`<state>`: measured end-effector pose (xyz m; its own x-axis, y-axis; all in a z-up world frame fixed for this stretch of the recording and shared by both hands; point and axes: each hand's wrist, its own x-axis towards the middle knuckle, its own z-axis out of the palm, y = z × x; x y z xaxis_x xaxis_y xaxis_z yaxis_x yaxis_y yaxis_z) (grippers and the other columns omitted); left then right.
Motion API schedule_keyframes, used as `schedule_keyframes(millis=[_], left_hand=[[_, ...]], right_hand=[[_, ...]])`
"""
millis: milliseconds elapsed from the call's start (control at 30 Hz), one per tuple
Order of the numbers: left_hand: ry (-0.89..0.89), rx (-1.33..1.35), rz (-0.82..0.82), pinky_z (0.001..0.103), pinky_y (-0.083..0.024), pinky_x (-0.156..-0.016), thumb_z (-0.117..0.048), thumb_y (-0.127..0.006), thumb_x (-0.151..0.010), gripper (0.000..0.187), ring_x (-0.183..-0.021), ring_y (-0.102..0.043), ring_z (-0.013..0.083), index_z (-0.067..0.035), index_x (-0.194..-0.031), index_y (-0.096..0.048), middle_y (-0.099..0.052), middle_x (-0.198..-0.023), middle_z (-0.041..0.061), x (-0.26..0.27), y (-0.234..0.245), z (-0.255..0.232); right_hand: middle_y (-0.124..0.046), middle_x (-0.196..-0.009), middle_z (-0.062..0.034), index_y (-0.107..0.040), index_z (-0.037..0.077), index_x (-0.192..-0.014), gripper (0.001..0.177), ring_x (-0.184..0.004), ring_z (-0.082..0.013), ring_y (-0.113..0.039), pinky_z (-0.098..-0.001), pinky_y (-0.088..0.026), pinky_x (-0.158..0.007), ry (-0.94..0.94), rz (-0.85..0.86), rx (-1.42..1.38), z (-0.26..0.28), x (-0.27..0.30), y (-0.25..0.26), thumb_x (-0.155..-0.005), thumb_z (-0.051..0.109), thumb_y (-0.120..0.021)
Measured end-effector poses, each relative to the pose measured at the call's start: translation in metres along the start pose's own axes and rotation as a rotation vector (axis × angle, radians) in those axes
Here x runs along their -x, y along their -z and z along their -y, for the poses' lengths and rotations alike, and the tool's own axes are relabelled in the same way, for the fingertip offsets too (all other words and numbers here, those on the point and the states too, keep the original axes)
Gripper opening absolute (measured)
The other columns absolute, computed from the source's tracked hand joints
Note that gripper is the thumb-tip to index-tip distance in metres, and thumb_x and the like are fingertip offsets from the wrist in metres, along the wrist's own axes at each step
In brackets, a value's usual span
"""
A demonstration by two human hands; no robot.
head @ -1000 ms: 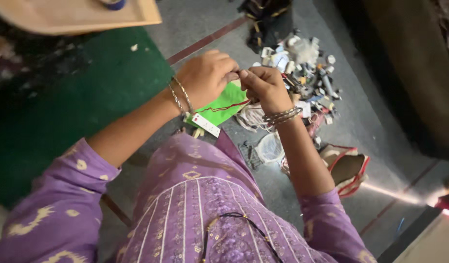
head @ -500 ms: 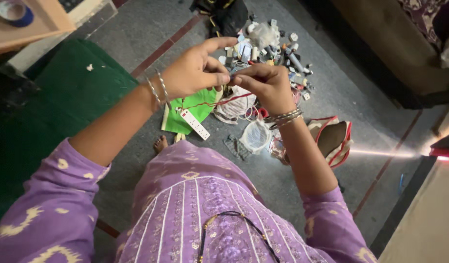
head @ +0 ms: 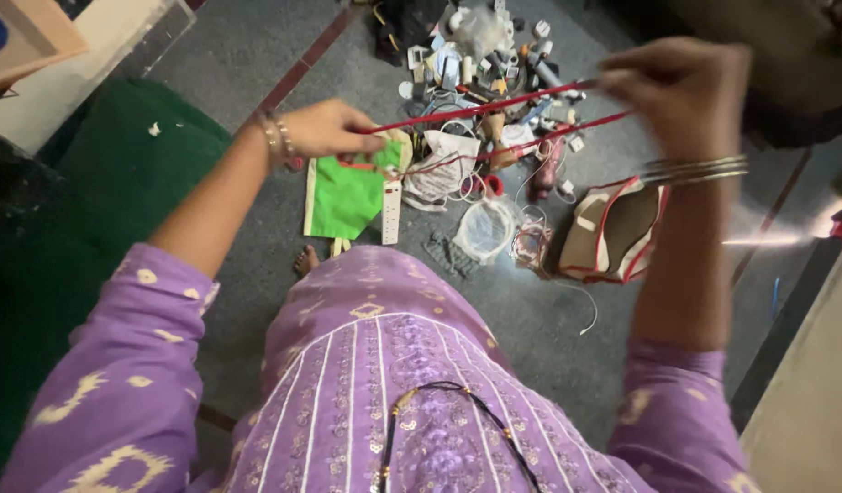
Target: The person repairs a red electrical cord by stripping the ends, twisting the wires, and wrapping the connection with blue electrical tape. They use scissors to cut the tape and handle a power strip and various cables on the floor.
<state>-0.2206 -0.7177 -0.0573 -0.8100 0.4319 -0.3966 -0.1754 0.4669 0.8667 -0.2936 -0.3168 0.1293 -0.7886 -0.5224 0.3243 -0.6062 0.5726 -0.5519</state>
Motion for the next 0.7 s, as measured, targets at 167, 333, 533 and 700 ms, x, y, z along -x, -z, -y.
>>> schedule_keyframes(millis=[167, 333, 533, 700], left_hand=[[-0.074, 0.401, -0.003, 0.024, -0.049, -0.068, -0.033, -0.065, -0.099, 0.033, -0.072, -0.057, 0.0055, -0.003, -0.111, -0.069, -0.066, -0.083, -0.005, 0.018, 0.005, 0.061], [-0.2, 0.607, -0.062, 0.021, -0.039, -0.059, -0.031, -0.059, -0.107, 0.029, -0.062, -0.047, 0.0036, -0.003, -0.106, -0.069, -0.054, -0.07, -0.006, 0.015, 0.004, 0.044], [-0.302, 0.84, -0.072, 0.019, -0.031, -0.051, -0.031, -0.059, -0.109, 0.029, -0.058, -0.039, 0.0005, -0.004, -0.112, -0.069, -0.046, -0.068, -0.009, 0.015, 0.007, -0.021], [-0.257, 0.778, -0.016, 0.02, -0.026, -0.043, -0.029, -0.059, -0.105, 0.029, -0.05, -0.037, 0.0014, -0.002, -0.109, -0.07, -0.049, -0.065, -0.008, 0.01, -0.011, -0.056]], right_hand=[[-0.073, -0.091, -0.0049, -0.079, 0.0, -0.103, 0.011, -0.078, -0.0064, -0.064, -0.0209, -0.05, -0.07, -0.183, -0.132, 0.05, -0.067, 0.039, 0.059, -0.093, 0.002, -0.076], [-0.07, -0.092, -0.0048, -0.074, -0.003, -0.108, 0.014, -0.075, -0.0097, -0.063, -0.0246, -0.051, -0.068, -0.438, -0.117, -0.178, -0.151, 0.081, 0.048, -0.103, 0.011, -0.076], [-0.069, -0.093, -0.0082, -0.072, -0.003, -0.117, 0.029, -0.085, -0.0133, -0.065, -0.0307, -0.053, -0.081, -0.668, 0.333, -0.434, -0.175, 0.126, -0.019, -0.105, 0.017, -0.056], [-0.074, -0.1, -0.0076, -0.072, -0.001, -0.123, 0.042, -0.081, -0.0199, -0.065, -0.0382, -0.054, -0.076, -0.792, 0.508, -0.376, -0.127, 0.105, -0.073, -0.094, 0.03, -0.067]])
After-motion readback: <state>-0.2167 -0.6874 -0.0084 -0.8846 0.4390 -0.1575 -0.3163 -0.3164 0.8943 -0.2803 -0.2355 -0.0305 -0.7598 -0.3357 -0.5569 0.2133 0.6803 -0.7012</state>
